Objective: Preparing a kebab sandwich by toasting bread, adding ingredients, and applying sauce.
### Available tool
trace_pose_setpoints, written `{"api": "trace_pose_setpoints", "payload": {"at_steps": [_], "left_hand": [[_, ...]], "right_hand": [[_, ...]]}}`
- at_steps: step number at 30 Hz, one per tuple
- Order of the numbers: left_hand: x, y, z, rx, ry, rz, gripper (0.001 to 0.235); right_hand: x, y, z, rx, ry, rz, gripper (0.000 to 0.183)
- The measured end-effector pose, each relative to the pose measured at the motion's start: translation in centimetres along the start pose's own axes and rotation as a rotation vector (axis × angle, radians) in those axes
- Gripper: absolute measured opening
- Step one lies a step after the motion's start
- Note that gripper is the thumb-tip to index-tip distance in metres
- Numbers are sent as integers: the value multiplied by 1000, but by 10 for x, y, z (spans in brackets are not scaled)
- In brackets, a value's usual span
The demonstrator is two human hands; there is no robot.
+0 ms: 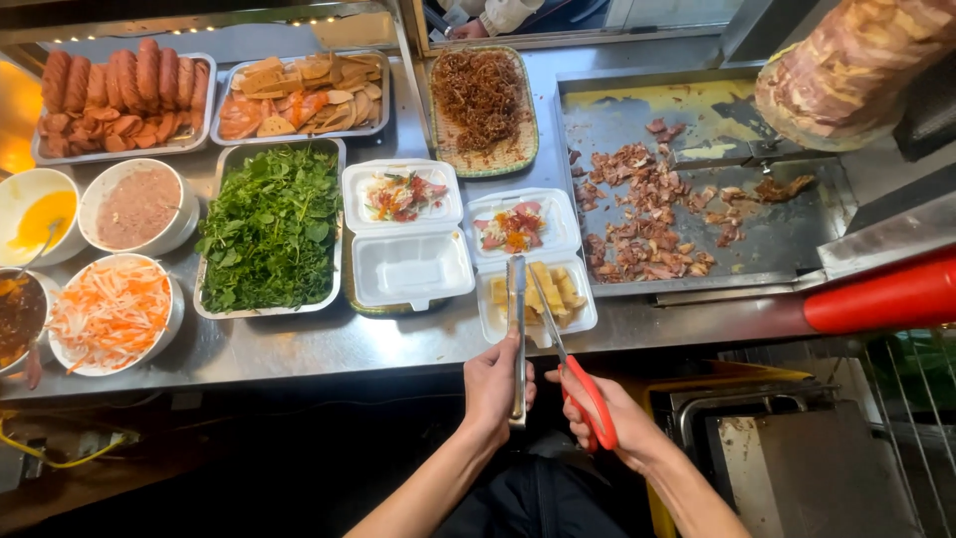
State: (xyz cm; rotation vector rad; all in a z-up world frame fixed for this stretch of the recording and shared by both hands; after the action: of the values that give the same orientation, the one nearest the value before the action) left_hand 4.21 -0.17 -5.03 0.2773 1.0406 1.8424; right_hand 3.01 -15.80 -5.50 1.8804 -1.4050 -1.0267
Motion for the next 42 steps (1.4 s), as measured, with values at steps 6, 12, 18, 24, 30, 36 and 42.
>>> {"api": "trace_pose_setpoints", "payload": {"at_steps": [6,12,18,24,30,36,42], "left_hand": [[-5,9,3,-13,-29,26,46],[4,5,7,-28,54,98,48],[8,12,9,-14,-3,69,48],[9,14,4,-10,-74,56,47],[9,9,2,-27,-127,51,48],[22,4,13,-71,-137,56,50],[33,-1,25,-47,-196,-95,45]], "right_hand": [[2,1,2,3,-18,22,64],[-5,8,0,-59,22,-36,70],[-8,2,-5,-42,37,-36,64],[0,-5,5,-2,3,20,53],[-9,-20,-3,36,-50,19,54],[-1,-3,-6,19,59,0,56],[36,-12,1,-35,150,-154,51]]}}
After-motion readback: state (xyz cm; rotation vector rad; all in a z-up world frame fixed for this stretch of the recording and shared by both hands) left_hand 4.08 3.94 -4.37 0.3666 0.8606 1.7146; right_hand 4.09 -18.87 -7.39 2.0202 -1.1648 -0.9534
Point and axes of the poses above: each hand's wrist, its own y-axis away from the middle knuckle, its own x-axis out of the back of the hand, z = x × y, the point moved 6 cm from there along -y, towards the middle knuckle, and after that the axes turned 1 degree about z, right-handed, at the moved point
